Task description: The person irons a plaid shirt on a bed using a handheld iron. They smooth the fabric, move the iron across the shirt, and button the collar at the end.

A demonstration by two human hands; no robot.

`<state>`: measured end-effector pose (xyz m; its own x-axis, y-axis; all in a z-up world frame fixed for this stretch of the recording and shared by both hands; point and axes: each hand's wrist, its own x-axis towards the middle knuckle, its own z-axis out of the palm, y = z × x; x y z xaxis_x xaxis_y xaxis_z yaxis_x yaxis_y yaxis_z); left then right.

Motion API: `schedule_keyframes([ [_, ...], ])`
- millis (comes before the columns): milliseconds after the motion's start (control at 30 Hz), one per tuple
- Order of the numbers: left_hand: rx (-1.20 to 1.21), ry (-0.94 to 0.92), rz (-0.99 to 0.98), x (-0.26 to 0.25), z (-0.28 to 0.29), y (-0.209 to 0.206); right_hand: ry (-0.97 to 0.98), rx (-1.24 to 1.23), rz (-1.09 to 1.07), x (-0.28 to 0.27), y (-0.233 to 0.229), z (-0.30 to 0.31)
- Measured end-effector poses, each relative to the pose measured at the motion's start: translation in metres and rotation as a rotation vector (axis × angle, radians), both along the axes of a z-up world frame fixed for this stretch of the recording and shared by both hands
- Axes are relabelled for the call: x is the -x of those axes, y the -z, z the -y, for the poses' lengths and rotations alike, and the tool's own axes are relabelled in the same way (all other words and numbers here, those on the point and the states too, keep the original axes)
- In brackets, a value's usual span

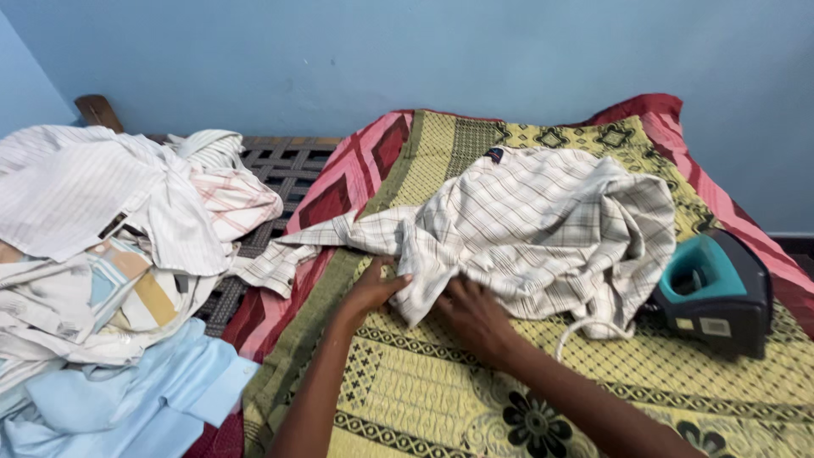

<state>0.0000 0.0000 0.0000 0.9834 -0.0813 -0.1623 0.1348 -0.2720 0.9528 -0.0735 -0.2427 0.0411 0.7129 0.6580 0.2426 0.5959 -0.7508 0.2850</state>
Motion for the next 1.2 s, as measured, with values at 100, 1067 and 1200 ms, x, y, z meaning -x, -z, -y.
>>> schedule_keyframes([
  [100, 0.086, 0.066, 0.091, 0.015, 0.019, -0.019, 0.121, -0.059, -0.086, -0.025, 0.018, 0.033],
  [1067, 0.287, -0.074, 0.170, 0.063, 0.140, -0.059, 0.385, -1.236, -0.379, -0.012, -0.030, 0.056],
  [1200, 0.476, -0.095, 0.078, 0.062, 0.123, -0.046, 0.225, -1.756, -0.540, -0.010, -0.081, 0.089],
])
